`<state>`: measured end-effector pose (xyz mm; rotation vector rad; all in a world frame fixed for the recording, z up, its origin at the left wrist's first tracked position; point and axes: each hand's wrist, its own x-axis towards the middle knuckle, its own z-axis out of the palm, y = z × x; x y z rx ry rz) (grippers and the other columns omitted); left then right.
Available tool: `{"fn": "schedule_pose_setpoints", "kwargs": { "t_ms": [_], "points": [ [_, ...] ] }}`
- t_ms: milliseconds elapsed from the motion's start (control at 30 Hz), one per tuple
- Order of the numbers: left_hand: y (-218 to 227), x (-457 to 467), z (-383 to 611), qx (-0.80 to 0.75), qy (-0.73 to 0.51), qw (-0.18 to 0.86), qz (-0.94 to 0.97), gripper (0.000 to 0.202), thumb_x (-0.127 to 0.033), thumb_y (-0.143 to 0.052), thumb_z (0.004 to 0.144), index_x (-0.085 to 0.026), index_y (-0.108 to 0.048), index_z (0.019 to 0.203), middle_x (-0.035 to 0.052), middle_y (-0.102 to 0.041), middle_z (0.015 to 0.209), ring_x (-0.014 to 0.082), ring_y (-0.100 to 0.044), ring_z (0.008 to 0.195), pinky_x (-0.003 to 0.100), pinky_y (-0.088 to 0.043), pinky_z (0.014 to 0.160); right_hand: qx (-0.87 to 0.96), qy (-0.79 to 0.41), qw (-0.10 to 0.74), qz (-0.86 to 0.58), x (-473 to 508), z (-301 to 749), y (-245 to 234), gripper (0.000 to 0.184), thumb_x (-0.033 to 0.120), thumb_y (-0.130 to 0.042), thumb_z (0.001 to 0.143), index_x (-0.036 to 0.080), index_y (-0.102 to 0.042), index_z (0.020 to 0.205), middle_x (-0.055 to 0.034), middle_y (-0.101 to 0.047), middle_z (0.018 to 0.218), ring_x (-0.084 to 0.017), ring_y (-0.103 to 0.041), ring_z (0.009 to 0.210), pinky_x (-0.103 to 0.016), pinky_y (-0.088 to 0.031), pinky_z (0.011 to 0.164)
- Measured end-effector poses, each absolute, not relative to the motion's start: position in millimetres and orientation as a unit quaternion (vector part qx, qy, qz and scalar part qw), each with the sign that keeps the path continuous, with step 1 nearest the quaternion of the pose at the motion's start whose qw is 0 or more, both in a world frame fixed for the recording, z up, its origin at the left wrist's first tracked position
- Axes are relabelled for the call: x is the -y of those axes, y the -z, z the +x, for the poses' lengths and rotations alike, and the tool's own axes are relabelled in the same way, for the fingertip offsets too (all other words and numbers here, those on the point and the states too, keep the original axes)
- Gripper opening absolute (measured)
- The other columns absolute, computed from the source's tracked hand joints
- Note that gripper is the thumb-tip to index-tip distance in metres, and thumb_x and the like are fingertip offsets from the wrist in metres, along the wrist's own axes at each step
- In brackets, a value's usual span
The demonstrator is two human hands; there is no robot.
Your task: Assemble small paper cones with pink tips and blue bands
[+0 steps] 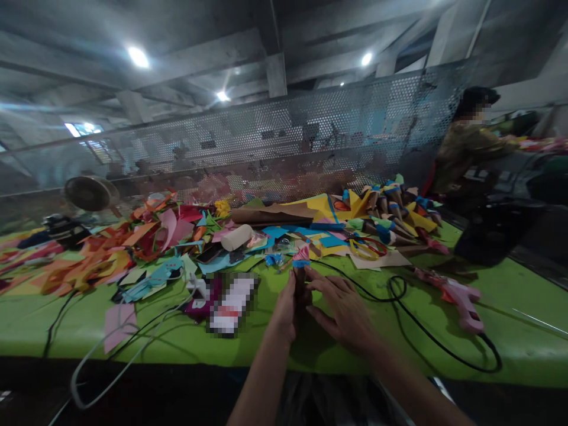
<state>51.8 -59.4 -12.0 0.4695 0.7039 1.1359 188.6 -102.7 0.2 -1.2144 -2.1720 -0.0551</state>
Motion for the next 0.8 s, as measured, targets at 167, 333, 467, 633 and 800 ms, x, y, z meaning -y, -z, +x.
{"fn": "schedule_pose_setpoints", "kwargs": {
  "t_ms": [167, 333, 467, 633, 800],
  "points": [
    [15.7, 57.7, 51.2, -0.325, -0.519, 0.761, 0.213, 0.049, -0.055, -0.08, 0.066, -0.019, -0.072, 0.098, -0.0016, -0.064, 0.074, 0.0062, -0.048, 0.055, 0.016, -0.035, 0.047, 0.824, 0.026, 0.315, -0.471, 103.1, 188.5, -1.8, 0.022, 0.027, -0.056, 0.091, 0.024, -0.052, 0.112, -0.0071, -0.05, 0.147, -0.026, -0.055, 0.114, -0.044, -0.042, 0.091],
    [16.5, 57.8, 51.8, -0.324, -0.521, 0.763, 0.202, 0.047, -0.054, -0.08, 0.066, -0.019, -0.072, 0.097, -0.0007, -0.066, 0.077, 0.0068, -0.051, 0.056, 0.017, -0.039, 0.05, 0.823, 0.033, 0.329, -0.463, 103.3, 188.5, -1.3, 0.021, 0.027, -0.055, 0.092, 0.024, -0.052, 0.113, -0.0068, -0.049, 0.147, -0.026, -0.055, 0.114, -0.043, -0.041, 0.092],
    [14.8, 59.0, 52.3, -0.32, -0.528, 0.762, 0.194, 0.048, -0.051, -0.083, 0.064, -0.018, -0.073, 0.097, 0.0007, -0.069, 0.082, 0.008, -0.055, 0.062, 0.017, -0.042, 0.053, 0.822, 0.032, 0.334, -0.46, 102.5, 188.7, 0.4, 0.023, 0.026, -0.056, 0.091, 0.024, -0.05, 0.113, -0.0073, -0.047, 0.149, -0.027, -0.054, 0.116, -0.044, -0.041, 0.092],
    [14.7, 58.1, 51.8, -0.32, -0.523, 0.768, 0.184, 0.05, -0.051, -0.085, 0.061, -0.019, -0.072, 0.097, -0.0012, -0.068, 0.081, 0.0062, -0.053, 0.057, 0.016, -0.04, 0.049, 0.825, 0.023, 0.335, -0.455, 102.1, 189.2, 1.4, 0.023, 0.027, -0.056, 0.092, 0.025, -0.049, 0.114, -0.007, -0.049, 0.147, -0.027, -0.055, 0.115, -0.045, -0.041, 0.093],
    [14.8, 57.1, 50.5, -0.324, -0.519, 0.772, 0.175, 0.048, -0.053, -0.084, 0.061, -0.016, -0.071, 0.089, -0.0012, -0.065, 0.073, 0.0064, -0.052, 0.054, 0.017, -0.037, 0.046, 0.822, 0.023, 0.341, -0.456, 102.4, 190.0, 0.9, 0.024, 0.026, -0.056, 0.092, 0.025, -0.048, 0.115, -0.0066, -0.046, 0.149, -0.027, -0.054, 0.116, -0.045, -0.041, 0.093]
  ]
}}
